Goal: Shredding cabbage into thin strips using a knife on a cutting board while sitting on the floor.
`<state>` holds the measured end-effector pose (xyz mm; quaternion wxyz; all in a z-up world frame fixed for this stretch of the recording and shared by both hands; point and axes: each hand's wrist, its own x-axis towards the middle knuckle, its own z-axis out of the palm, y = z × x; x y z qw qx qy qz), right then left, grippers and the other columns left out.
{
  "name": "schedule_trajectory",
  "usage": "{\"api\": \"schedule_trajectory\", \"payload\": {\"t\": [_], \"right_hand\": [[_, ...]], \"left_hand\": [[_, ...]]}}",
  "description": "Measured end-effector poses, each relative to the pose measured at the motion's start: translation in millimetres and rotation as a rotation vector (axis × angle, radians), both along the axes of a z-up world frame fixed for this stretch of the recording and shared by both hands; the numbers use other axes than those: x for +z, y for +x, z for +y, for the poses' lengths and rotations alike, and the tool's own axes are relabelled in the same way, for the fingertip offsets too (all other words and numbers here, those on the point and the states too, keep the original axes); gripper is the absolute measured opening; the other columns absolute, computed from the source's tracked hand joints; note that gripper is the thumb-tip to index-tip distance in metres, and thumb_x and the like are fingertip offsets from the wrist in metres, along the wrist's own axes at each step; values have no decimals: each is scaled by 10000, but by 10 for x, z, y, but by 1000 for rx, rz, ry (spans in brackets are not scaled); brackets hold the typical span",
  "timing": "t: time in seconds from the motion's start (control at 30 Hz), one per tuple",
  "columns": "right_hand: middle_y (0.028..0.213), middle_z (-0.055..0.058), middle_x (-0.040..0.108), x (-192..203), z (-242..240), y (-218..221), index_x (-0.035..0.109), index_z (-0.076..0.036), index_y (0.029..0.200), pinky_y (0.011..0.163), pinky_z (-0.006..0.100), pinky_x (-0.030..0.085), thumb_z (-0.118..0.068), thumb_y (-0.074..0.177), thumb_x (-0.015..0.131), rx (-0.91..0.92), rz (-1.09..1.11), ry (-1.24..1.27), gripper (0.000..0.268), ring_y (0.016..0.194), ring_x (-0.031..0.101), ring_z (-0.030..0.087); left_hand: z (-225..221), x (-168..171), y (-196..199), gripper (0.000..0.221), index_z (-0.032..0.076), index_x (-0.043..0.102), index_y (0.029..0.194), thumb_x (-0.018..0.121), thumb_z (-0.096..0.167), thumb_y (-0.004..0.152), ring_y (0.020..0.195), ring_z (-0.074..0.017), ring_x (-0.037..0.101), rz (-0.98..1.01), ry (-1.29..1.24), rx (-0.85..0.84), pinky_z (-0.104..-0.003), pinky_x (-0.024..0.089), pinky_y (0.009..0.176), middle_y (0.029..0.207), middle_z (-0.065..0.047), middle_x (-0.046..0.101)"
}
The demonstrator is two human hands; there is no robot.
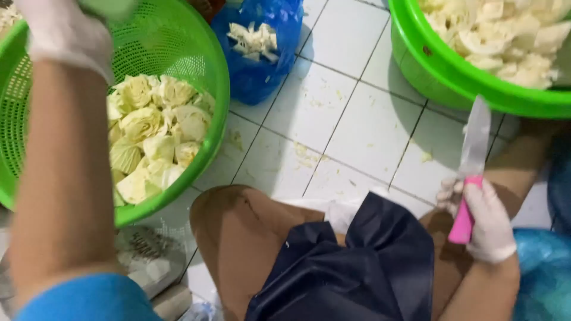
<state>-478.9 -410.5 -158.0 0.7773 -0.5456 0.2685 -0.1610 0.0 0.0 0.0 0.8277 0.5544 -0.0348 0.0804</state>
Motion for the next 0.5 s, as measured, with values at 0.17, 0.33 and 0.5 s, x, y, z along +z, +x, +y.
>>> {"api": "schedule_trajectory", "payload": {"t": [0.17, 0.33, 0.5], "right_hand": [[1075, 94, 553, 282, 216, -62, 409, -89, 1231, 766, 250, 499, -198, 1007, 444, -63, -176, -25, 251, 863, 575, 175], [1069, 57, 560, 537, 305, -396, 423, -123, 1208, 710, 213, 506, -238, 1030, 431, -183, -135, -181, 212, 815, 579, 130], [1032, 10, 542, 388, 193, -685, 426, -152, 1123, 623, 164, 462, -305, 1034, 460, -280, -43, -311, 180, 748, 540, 74]], "left_hand": [[-207, -194, -1417, 340, 162, 236, 544, 408, -111, 649, 668, -122, 370, 106, -14, -166, -300, 445, 781, 701, 18, 378], [-516, -906, -2250, 279, 90, 506, 870, 434, -55, 643, 686, -98, 466, 292, 134, -378, -183, 388, 671, 794, -5, 531], [-686, -2008, -2592, 249, 75, 511, 950, 481, -54, 740, 616, -83, 470, 427, 55, -536, -184, 375, 584, 800, -28, 562]]}}
